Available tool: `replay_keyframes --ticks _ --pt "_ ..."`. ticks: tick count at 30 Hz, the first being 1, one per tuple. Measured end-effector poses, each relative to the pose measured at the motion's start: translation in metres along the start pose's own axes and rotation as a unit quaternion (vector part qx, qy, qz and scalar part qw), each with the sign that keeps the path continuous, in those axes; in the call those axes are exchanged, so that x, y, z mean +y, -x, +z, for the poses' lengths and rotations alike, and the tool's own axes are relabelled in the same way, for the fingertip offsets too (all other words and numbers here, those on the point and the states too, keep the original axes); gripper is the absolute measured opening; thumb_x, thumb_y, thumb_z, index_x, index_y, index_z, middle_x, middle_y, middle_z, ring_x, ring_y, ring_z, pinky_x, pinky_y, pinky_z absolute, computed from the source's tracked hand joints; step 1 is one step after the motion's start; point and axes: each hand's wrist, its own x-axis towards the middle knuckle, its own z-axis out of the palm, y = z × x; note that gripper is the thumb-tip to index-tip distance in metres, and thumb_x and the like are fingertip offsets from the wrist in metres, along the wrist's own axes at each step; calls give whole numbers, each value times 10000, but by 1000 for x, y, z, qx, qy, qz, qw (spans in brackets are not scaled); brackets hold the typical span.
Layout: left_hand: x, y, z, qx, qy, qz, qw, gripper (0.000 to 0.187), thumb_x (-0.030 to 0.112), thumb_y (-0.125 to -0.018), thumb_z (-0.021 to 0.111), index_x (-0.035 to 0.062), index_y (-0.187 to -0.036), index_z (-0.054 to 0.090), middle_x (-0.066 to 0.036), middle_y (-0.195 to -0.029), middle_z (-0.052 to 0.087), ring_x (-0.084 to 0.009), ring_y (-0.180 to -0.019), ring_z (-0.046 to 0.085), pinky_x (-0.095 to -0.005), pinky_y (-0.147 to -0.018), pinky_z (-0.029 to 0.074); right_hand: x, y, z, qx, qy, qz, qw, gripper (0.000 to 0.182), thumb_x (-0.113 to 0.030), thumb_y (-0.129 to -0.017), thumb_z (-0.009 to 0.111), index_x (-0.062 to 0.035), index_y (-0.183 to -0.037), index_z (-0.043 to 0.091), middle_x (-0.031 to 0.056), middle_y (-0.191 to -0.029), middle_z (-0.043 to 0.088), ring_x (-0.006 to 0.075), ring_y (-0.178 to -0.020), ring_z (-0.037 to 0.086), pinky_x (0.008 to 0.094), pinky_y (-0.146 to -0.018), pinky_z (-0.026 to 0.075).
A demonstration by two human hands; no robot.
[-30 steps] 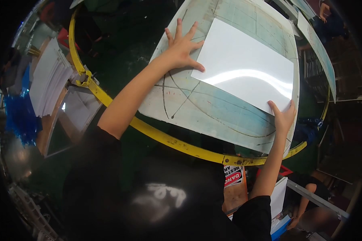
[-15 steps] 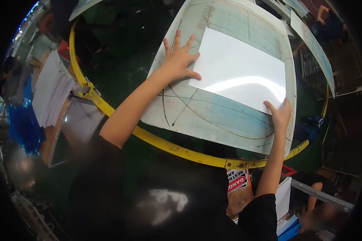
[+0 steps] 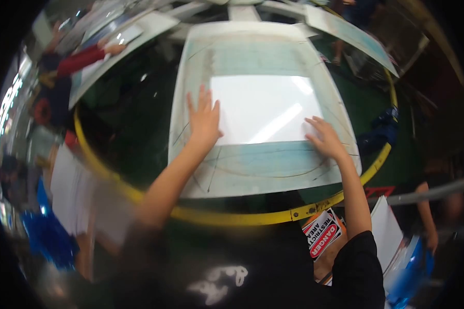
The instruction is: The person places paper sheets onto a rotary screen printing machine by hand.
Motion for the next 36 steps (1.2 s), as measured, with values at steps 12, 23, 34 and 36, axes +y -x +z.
replay_keyframes --ticks 12,23,34,36 --pt "98 208 -27 67 412 139 898 901 361 -711 744 -32 -1387 295 -308 -1457 174 -546 -1334 77 -592 -1055 169 -41 355 -97 -143 65 313 937 924 -502 -392 842 -110 -1184 569 121 -1098 553 304 -1026 492 392 -905 414" --pt "171 195 -69 66 456 280 842 873 435 -760 702 -40 -1375 302 -224 -1456 266 -468 -1345 188 -486 -1064 281 -11 487 -91 -150 42 493 856 895 -477 -372 885 -36 -1101 611 133 -1085 619 294 -1024 564 368 -911 447" --pt "183 209 -60 70 428 333 837 713 340 -771 717 63 -1354 413 -192 -1455 293 -437 -1359 190 -489 -1064 284 -6 552 -46 73 -24 525 848 632 -352 -514 872 -6 -1008 681 173 -1023 665 290 -949 634 348 -864 477" --pt "184 214 -62 87 457 323 824 681 308 -771 720 84 -1346 432 -200 -1457 285 -448 -1358 184 -511 -1064 265 -21 549 -43 104 -54 525 843 603 -318 -556 852 -19 -1047 668 171 -1054 656 295 -982 624 355 -885 465"
